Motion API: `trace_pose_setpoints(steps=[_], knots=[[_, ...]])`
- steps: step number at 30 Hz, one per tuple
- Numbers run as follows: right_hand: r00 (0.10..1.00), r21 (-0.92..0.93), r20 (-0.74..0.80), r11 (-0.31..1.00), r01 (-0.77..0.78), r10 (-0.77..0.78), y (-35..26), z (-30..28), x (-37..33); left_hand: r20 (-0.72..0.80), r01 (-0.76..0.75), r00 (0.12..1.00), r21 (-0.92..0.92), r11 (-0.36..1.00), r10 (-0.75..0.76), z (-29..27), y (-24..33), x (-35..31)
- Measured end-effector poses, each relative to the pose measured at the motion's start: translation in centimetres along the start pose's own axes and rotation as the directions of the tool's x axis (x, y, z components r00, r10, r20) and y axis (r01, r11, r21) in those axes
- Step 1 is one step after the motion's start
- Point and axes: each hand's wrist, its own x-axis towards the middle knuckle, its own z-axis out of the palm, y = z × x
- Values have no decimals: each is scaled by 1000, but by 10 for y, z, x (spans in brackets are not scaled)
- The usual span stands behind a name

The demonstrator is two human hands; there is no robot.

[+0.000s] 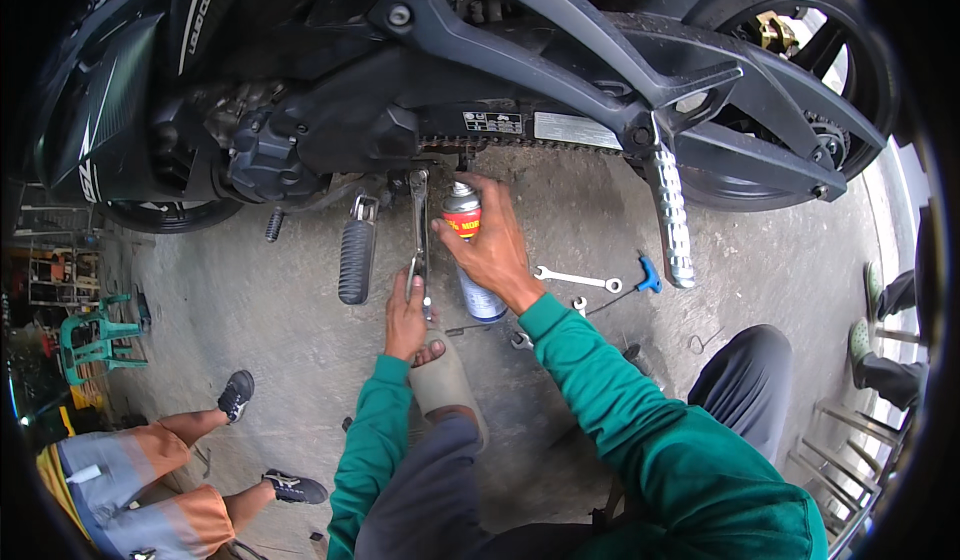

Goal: The person uses a wrench to tighten a bolt on the motorcycle chain tensioner, then sprays lubricant on the chain. They stand up, move the motorcycle slightly, and later receive cash from another person.

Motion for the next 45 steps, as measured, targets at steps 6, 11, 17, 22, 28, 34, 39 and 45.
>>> trace_pose_setpoints(steps=[6,11,17,22,28,34,39,45], knots=[[991,30,36,991,-132,131,-6,10,6,22,33,999,18,999,-33,18,-15,2],[996,59,9,994,-88,87,-5,9,6,-20,-32,999,100,994,34,15,-20,4],[998,55,47,997,-53,50,0,5,5,23,18,1000,-36,999,-17,18,-8,-5],[999,51,43,999,-14,12,4,3,4,53,14,999,-110,994,-8,16,0,-8],[998,74,26,996,49,-51,11,-7,2,-200,-251,949,-5,968,244,31,-8,-11],[994,93,13,990,104,-105,17,-22,-2,103,-37,984,-678,734,144,20,-10,2],[986,41,-164,999,-7,14,34,-64,-29,169,290,955,-711,640,-244,78,18,-2],[891,-45,-380,957,-286,249,87,-152,-67,240,271,962,-858,436,-126,174,73,15]])
